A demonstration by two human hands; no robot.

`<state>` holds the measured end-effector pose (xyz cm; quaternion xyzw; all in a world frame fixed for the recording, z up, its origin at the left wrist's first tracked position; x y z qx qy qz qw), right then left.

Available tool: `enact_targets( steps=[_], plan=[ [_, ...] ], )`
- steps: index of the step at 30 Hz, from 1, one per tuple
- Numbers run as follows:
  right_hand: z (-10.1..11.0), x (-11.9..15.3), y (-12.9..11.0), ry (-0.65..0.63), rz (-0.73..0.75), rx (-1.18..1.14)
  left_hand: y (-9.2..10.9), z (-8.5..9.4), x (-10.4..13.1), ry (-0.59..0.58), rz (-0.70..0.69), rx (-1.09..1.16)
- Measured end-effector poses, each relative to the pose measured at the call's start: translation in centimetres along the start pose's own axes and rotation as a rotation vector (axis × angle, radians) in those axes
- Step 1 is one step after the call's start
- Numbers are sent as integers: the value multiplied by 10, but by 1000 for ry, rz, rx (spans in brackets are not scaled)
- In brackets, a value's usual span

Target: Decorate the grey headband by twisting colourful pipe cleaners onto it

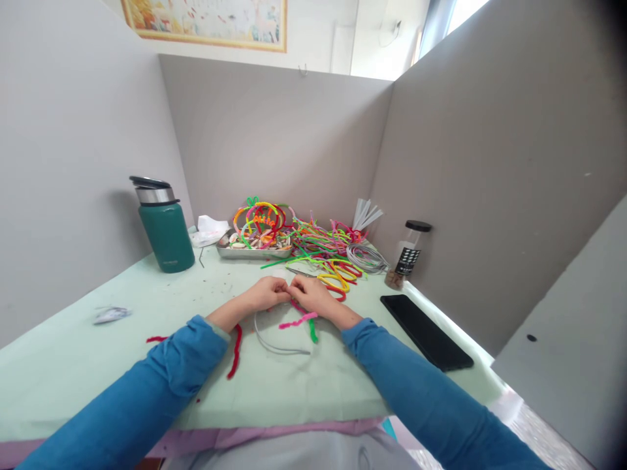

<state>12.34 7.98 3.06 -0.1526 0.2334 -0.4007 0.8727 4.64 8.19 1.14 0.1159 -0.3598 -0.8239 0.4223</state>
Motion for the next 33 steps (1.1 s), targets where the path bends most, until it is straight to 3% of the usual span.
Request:
enact_targets(
  steps=[33],
  plan=[
    [-2,-1,3,-7,-14,0,1,0,0,3,2,-33]
  ],
)
Point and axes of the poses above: each hand's wrist, its own x-axis away from the middle knuckle, its own z-axis out of the back of the hand, y = z × x, the point moved 10 cm from there along -x, towards the middle knuckle, and after that the axes turned 13 degrees about -y, right-handed, at the moved point
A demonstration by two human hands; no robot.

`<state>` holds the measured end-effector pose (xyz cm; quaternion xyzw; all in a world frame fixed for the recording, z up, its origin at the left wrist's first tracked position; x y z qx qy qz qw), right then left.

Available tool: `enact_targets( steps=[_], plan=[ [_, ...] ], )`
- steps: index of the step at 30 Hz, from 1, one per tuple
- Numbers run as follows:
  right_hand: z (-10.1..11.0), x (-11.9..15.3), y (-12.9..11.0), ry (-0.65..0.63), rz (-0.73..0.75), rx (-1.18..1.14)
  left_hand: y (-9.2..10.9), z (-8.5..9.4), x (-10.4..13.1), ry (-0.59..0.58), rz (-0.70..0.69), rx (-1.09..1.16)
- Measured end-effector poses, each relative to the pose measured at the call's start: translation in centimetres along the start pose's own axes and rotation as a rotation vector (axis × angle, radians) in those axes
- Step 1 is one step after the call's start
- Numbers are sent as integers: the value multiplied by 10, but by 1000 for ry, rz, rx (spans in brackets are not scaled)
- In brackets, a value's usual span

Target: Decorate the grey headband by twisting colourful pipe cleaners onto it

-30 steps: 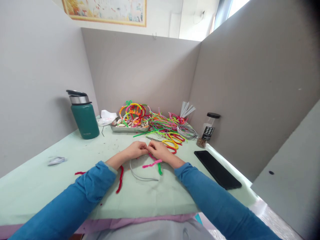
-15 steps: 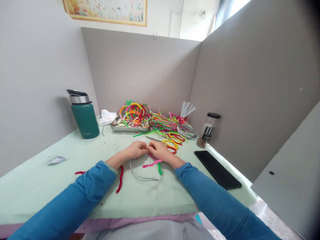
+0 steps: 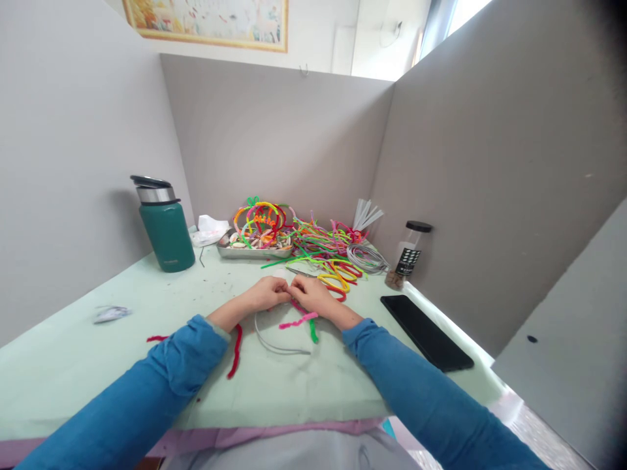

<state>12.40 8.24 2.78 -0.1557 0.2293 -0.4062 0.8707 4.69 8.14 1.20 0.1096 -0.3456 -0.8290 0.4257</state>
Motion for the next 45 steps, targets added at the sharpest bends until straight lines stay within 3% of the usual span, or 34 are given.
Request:
enact_targets(
  steps=[45],
  plan=[
    [1,0,-1,-6,-1,2,0,2,0,14,12,-28]
  ],
)
Point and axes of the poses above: each hand's wrist, its own x-axis away from the middle knuckle, its own z-axis out of the back of the hand, y = z × x, the point moved 10 cm from there along -x, towards the middle knuckle, and after that the axes turned 13 degrees about -y, right-handed, at the moved point
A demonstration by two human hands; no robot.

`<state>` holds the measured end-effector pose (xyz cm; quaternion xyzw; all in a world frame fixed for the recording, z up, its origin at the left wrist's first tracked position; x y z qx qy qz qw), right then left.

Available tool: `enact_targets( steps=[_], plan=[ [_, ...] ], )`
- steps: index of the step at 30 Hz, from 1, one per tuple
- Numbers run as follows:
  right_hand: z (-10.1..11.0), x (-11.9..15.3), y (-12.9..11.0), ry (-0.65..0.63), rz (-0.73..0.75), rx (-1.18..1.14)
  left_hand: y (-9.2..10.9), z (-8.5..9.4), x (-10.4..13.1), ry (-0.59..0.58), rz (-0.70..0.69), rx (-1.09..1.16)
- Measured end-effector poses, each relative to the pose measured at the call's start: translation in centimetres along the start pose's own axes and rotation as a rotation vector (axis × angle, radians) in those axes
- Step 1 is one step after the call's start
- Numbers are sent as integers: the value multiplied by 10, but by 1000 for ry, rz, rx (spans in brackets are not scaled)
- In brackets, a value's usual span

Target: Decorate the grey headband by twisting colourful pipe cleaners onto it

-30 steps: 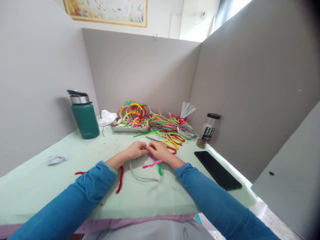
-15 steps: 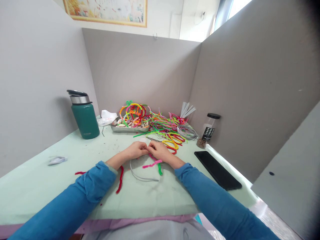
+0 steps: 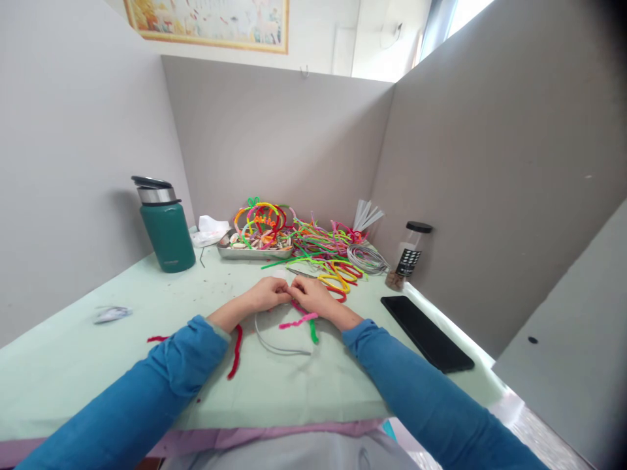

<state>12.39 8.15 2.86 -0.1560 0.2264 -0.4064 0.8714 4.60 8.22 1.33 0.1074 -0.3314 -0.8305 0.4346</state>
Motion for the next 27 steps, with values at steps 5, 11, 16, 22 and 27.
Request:
enact_targets(
  steps=[5,11,16,22,27],
  plan=[
    [0,0,0,-8,-13,7,0,-1,0,-7,-9,22],
    [0,-1,0,-12,-19,10,0,0,0,-1,-7,9],
    [1,1,-1,-1,-6,13,-1,0,-1,-3,-7,4],
    [1,0,-2,-10,-11,13,1,0,0,-1,-13,4],
    [1,0,-1,-11,-12,9,1,-1,0,-14,-13,29]
  ],
)
Point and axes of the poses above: each hand's wrist, its own x-axis away from the middle knuckle, its own z-axis out of the back of the hand, y = z × x, the point moved 10 cm from there along -x, towards the middle knuckle, and after that the axes turned 13 degrees about -y, right-handed, at the moved point
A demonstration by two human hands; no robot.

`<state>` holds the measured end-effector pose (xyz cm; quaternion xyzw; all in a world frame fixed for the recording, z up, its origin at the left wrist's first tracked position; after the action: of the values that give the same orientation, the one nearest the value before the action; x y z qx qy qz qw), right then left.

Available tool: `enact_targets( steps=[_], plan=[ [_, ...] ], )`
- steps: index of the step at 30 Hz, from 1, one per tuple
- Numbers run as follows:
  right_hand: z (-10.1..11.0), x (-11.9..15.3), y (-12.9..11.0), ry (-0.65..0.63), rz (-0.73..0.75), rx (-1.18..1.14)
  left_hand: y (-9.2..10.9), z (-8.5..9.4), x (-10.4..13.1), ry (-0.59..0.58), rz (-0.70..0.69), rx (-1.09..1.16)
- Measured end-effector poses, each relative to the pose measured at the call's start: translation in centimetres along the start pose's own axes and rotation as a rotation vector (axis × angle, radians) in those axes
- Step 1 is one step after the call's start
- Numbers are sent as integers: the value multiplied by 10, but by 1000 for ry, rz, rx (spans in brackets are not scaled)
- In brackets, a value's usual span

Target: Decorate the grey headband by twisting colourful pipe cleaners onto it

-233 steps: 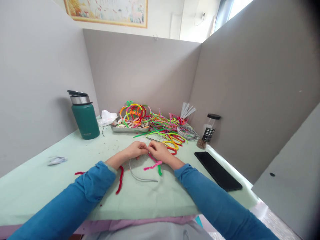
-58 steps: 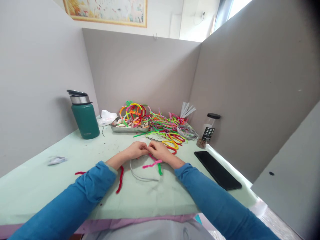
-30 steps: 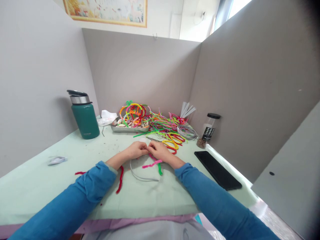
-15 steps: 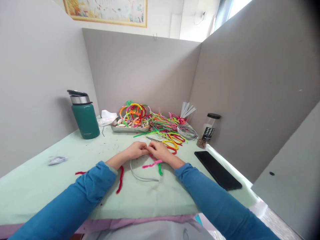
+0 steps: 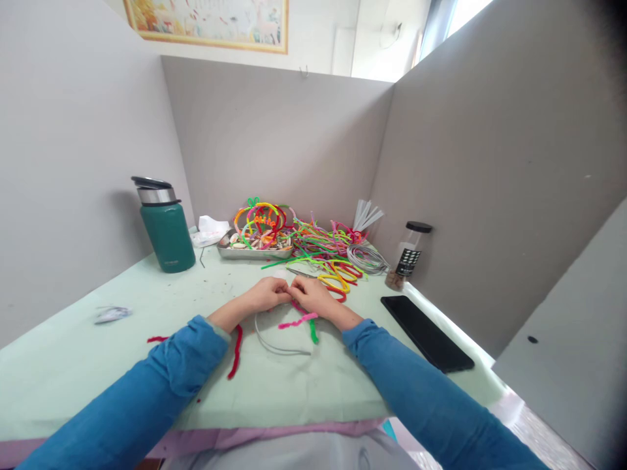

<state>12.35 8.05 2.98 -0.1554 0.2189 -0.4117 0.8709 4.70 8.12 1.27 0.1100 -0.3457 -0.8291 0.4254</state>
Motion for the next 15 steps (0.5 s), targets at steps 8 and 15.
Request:
enact_targets(
  steps=[8,15],
  plan=[
    [-2,-1,2,2,-5,2,0,0,1,-1,13,0],
    [-1,-1,1,6,4,7,-1,0,-1,-2,8,2]
  ],
)
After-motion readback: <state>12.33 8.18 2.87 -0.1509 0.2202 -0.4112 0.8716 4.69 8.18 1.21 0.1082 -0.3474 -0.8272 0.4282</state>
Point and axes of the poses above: each hand's wrist, its own x-axis away from the middle knuckle, its own z-axis out of the back of the hand, y = z × x, the point moved 10 cm from there along -x, towards the middle knuckle, and after that the axes turned 13 degrees about -y, right-handed, at the moved point
